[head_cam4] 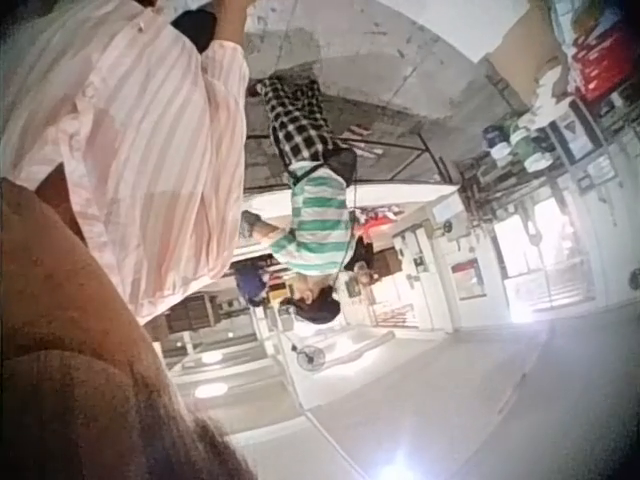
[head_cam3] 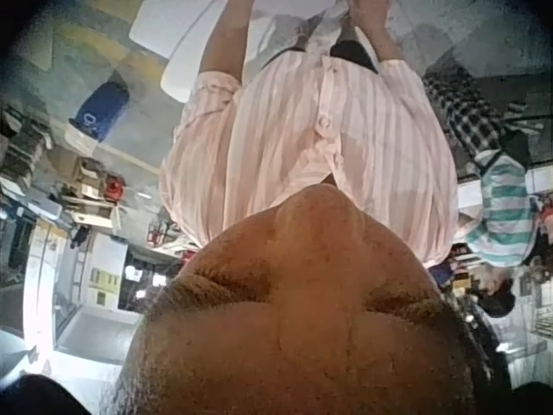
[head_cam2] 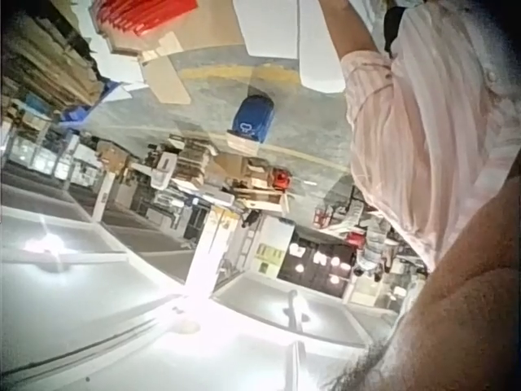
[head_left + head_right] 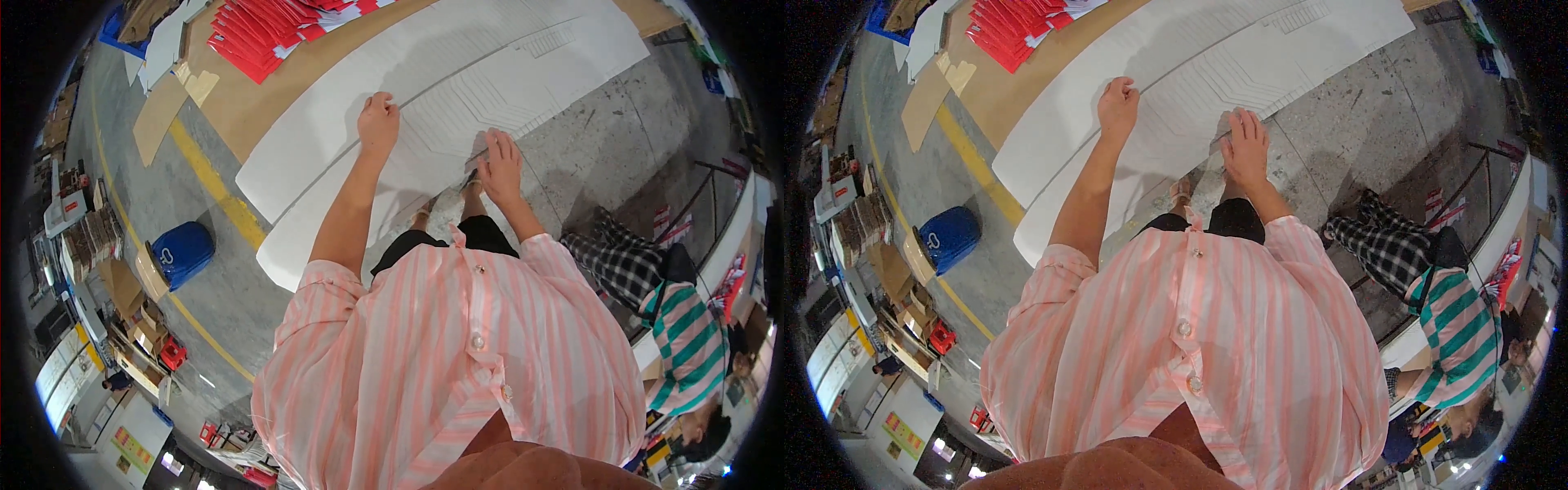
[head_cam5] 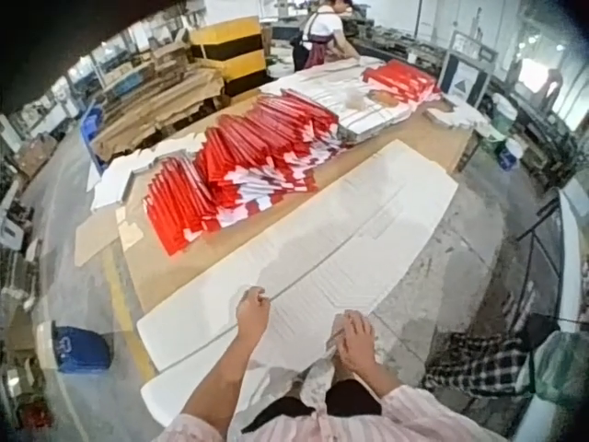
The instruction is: Organizing and stacking large paper or cardboard templates on a work table.
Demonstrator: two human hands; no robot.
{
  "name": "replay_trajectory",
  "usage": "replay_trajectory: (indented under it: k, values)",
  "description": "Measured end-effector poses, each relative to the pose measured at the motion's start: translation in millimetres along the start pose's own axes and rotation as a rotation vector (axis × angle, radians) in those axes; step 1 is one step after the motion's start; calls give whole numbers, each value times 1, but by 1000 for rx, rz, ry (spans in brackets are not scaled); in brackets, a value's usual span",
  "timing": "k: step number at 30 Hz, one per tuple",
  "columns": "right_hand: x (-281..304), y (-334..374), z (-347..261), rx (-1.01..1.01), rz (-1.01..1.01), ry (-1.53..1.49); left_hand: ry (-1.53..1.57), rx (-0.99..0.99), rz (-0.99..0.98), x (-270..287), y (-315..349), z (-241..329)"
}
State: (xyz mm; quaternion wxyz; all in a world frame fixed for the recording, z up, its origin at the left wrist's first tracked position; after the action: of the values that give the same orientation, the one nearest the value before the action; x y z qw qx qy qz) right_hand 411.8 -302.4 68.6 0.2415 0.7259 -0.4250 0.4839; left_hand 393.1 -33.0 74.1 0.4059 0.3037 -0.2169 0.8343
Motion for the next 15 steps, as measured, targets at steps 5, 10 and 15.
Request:
replay_trajectory:
  k: [5, 10, 15]
  values:
    - [15, -6, 11, 1, 103, -49, 378, 170, -241, -34, -12, 17]
    - [21, -17, 19, -33, 125, 39, 527, 226, -379, -58, -15, 30]
    - [20, -25, 31, -61, 141, 122, 558, 200, -383, -74, -23, 34]
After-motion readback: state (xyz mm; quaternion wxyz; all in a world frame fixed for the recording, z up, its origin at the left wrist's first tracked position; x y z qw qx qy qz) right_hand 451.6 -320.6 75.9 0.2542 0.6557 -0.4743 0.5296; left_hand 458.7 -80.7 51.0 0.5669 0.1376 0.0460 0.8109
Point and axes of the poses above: each hand's wrist, its own y-axis away from the middle knuckle, its own x-axis out of the back of the hand, z = x × y, the point moved 6 cm from there along -y, towards the middle knuckle, and after that the axes turned 1 degree about -x, right-handed, at the moved point
